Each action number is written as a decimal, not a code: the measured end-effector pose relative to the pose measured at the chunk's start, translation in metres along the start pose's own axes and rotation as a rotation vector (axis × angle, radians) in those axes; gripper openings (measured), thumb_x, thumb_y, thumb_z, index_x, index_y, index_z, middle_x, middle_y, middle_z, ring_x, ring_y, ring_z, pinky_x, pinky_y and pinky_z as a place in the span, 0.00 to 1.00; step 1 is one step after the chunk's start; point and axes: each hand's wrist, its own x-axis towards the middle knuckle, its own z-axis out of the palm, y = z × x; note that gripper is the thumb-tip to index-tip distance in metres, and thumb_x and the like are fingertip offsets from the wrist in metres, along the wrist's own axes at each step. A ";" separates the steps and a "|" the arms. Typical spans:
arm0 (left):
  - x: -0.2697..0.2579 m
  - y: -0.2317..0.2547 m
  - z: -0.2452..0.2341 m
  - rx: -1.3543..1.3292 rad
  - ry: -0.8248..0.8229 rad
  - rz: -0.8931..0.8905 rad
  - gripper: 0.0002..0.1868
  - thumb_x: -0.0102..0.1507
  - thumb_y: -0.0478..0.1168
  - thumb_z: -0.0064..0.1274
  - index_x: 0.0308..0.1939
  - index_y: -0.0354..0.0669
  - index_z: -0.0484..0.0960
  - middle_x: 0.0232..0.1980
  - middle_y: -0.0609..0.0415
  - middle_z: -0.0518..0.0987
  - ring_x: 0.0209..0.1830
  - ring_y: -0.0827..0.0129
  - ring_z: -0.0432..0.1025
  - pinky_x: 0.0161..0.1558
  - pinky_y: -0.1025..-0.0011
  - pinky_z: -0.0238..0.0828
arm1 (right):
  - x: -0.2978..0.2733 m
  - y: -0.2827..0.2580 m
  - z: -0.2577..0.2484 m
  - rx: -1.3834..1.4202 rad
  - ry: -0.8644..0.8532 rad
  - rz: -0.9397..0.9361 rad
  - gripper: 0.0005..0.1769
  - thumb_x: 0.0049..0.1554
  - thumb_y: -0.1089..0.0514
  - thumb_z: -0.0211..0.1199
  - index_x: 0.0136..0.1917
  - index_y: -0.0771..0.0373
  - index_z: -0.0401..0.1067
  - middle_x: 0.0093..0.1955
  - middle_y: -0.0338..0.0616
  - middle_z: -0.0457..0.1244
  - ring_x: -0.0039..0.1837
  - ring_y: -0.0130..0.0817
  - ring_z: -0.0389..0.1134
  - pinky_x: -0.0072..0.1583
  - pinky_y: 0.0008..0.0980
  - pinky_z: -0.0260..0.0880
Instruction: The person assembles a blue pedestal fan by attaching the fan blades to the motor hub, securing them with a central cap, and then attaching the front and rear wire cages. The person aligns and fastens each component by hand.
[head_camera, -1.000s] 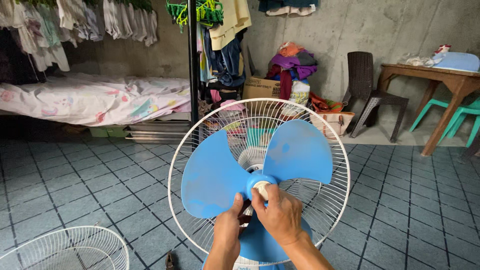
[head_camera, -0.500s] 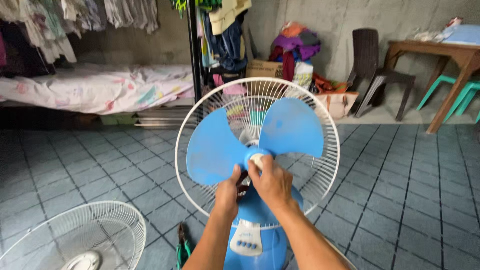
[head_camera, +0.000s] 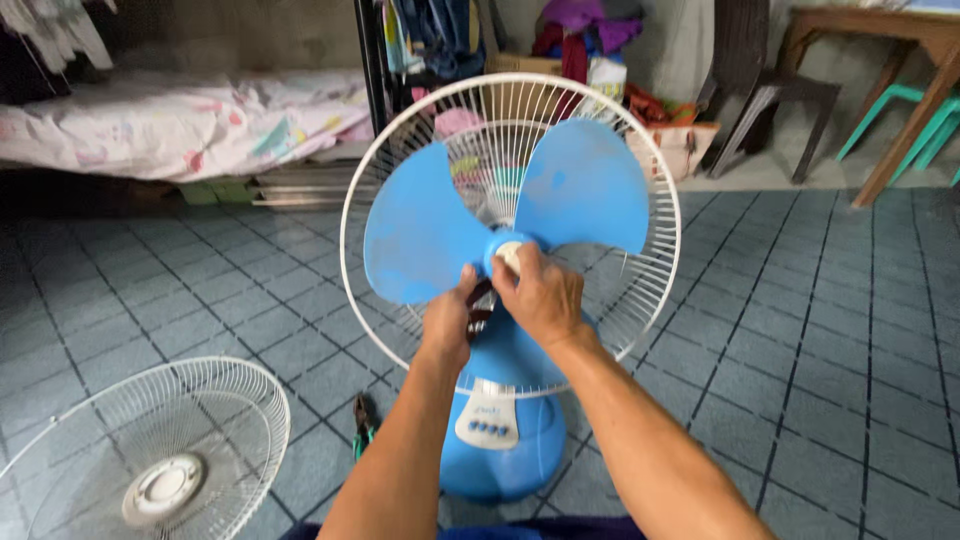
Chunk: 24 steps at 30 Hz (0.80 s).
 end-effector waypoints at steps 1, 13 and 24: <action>0.002 0.001 0.000 0.027 0.002 0.000 0.18 0.67 0.54 0.51 0.51 0.47 0.82 0.44 0.58 0.84 0.34 0.68 0.72 0.37 0.67 0.67 | 0.000 0.002 0.002 -0.008 -0.003 0.015 0.20 0.57 0.47 0.70 0.41 0.61 0.64 0.27 0.50 0.65 0.28 0.52 0.67 0.31 0.50 0.66; -0.010 0.003 -0.019 -0.016 -0.054 -0.062 0.22 0.69 0.57 0.47 0.56 0.45 0.79 0.50 0.52 0.82 0.35 0.66 0.70 0.42 0.66 0.69 | -0.006 -0.023 0.005 0.041 -0.050 0.139 0.21 0.58 0.46 0.70 0.44 0.61 0.64 0.31 0.51 0.68 0.32 0.53 0.70 0.34 0.50 0.69; -0.047 0.007 -0.038 0.342 -0.031 0.096 0.32 0.68 0.58 0.45 0.64 0.36 0.78 0.57 0.45 0.84 0.54 0.62 0.77 0.57 0.68 0.70 | -0.007 -0.042 -0.005 0.138 -0.067 0.258 0.19 0.58 0.48 0.70 0.53 0.62 0.68 0.36 0.55 0.69 0.39 0.58 0.72 0.39 0.54 0.70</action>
